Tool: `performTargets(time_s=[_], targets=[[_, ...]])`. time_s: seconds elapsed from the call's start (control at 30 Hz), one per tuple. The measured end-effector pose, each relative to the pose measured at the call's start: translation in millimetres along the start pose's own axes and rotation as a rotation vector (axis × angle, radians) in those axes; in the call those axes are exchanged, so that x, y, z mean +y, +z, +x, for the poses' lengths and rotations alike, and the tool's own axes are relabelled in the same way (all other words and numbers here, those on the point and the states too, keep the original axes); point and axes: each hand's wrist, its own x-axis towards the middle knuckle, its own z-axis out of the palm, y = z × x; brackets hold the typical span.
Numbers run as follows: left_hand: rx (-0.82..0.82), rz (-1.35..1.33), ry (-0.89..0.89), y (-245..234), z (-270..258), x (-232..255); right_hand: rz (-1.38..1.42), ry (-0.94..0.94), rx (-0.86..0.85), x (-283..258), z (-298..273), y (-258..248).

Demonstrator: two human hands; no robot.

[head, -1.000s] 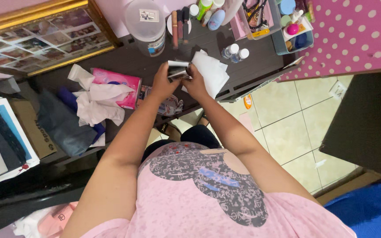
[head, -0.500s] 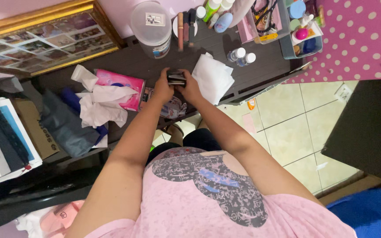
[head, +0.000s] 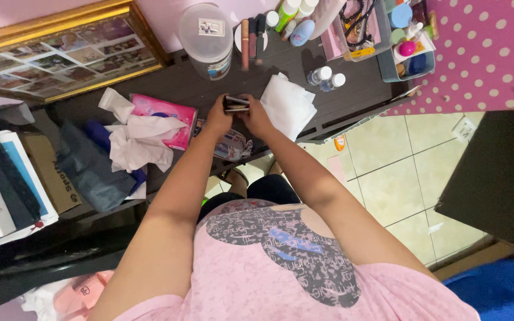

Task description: The person unpacks a white handbag and sorts various items on a cluttered desk, including a gift bag, papers, and small packets. They place a black pouch and other items into a drawer, then wipe the desk surface with a tissue.

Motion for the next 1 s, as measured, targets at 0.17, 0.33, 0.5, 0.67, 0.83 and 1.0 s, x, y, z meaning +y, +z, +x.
performTargets(time_s=[0.17,0.33,0.5,0.67,0.83,1.0], targets=[[-0.052,0.012,0.093,-34,-19,82,0.449,0.182,-0.035,-6,-1,-32],[0.106,0.178,0.316,-51,-26,155,0.695,0.038,0.016,-30,17,-57],[0.115,0.169,0.352,-66,-18,177,0.610,0.059,-0.049,-58,38,-85],[0.032,-0.142,0.194,-41,-7,113,0.699,0.302,-0.140,-54,22,-66],[-0.242,-0.725,-0.264,-20,-7,45,0.291,0.282,-0.120,-41,-5,-56],[-0.112,-0.687,-0.249,-32,-10,35,-0.505,0.060,0.367,-44,-40,-67]])
